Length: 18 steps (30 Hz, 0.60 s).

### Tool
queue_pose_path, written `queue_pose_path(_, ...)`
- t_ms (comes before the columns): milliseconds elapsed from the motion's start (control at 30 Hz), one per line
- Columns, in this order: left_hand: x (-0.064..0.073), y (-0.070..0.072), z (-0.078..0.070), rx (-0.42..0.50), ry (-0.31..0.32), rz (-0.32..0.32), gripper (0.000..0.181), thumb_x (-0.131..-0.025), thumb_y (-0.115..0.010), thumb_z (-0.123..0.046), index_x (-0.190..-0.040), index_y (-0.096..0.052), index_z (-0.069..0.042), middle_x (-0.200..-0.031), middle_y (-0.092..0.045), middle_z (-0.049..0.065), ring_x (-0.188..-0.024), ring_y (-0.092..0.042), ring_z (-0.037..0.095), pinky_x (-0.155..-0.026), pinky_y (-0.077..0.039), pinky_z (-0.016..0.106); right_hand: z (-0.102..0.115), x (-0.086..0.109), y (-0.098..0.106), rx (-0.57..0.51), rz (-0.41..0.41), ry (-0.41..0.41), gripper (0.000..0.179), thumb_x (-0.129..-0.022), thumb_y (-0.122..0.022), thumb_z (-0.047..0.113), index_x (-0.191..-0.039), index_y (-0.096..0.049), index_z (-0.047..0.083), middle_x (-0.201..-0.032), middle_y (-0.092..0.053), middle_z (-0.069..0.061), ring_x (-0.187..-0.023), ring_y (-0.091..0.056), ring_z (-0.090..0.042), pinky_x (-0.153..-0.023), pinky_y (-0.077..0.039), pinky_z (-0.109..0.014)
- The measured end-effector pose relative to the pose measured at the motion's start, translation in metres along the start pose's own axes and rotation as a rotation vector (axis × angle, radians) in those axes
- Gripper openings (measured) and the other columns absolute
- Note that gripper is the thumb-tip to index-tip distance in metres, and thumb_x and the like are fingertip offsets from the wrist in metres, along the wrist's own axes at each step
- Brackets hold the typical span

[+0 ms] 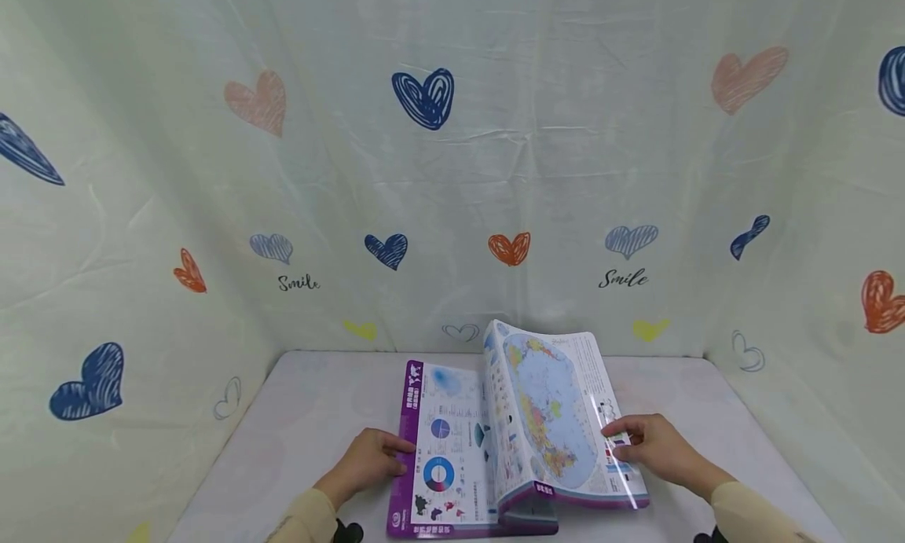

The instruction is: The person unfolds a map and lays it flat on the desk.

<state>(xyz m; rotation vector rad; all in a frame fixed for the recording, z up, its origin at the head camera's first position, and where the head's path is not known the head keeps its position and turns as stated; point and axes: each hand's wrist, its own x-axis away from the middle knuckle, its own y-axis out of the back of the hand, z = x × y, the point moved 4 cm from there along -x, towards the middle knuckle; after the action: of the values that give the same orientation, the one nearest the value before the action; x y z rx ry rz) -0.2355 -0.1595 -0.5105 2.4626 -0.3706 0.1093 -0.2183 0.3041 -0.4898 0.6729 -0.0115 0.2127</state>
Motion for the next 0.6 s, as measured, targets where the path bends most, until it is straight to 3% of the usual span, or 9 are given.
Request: queue_pose_path(600,0.012,0.035,0.021,-0.058,0.104,-0.067,0.027,-0.076,-0.077,0.002,-0.103,-0.077,-0.002,-0.091,-0.067,0.004,-0.078,-0.058,0.018,-0.070,-0.054,0.035,-0.009,0.006,0.026,0.060,-0.055,-0.062,0.028,-0.079,-0.079,0.004,-0.107,-0.073,0.002,-0.097,-0.066,-0.005,-0.080,-0.051,-0.021,-0.061,-0.045,-0.025)
